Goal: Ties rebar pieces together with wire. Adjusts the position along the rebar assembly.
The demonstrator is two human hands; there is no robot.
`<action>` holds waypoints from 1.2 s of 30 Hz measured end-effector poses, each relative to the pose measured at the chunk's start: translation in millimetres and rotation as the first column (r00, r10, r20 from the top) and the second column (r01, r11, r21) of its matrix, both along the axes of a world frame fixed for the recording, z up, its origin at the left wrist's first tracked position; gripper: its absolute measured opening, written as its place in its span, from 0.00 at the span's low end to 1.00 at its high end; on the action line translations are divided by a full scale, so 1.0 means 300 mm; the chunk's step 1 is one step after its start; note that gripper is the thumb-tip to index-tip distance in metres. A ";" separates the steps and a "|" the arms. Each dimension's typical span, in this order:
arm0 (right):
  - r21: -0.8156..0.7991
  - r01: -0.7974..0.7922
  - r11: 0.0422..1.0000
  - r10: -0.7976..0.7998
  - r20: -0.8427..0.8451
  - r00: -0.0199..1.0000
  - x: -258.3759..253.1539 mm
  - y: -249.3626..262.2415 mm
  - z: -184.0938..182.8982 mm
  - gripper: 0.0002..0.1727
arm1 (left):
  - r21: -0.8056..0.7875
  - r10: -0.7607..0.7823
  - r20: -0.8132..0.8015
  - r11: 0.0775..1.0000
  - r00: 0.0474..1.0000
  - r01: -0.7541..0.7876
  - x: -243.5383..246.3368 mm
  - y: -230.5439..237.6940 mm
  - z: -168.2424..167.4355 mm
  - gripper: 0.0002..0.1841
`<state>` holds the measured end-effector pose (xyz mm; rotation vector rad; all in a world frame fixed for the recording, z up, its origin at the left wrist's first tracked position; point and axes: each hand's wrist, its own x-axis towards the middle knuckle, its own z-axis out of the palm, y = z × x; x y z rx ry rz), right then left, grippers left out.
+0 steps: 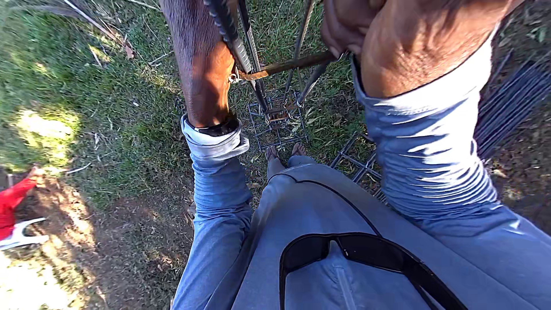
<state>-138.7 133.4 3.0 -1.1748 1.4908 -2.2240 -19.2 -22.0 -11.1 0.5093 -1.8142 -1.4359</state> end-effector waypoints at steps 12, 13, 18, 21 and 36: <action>-0.023 -0.036 0.999 0.035 -0.014 0.999 0.064 -0.021 0.015 0.22 | -0.137 0.006 0.018 0.991 1.000 -0.003 0.012 -0.056 0.015 0.09; -0.018 -0.036 0.999 0.035 -0.020 0.999 0.063 -0.023 0.015 0.22 | -0.140 0.009 0.023 0.990 1.000 -0.005 0.013 -0.058 0.015 0.10; 0.000 -0.040 0.999 0.039 -0.014 0.999 0.053 -0.021 0.015 0.23 | -0.134 -0.039 -0.039 0.990 0.998 0.034 0.006 -0.059 0.006 0.09; -0.002 -0.057 0.998 0.057 -0.016 0.998 0.046 -0.017 0.019 0.22 | -0.084 -0.053 -0.107 0.995 0.993 0.044 -0.011 -0.057 0.004 0.10; 0.045 -0.080 0.996 0.081 -0.037 0.996 0.058 -0.001 0.041 0.19 | 0.051 -0.116 -0.253 0.990 0.961 0.133 -0.030 -0.056 -0.005 0.07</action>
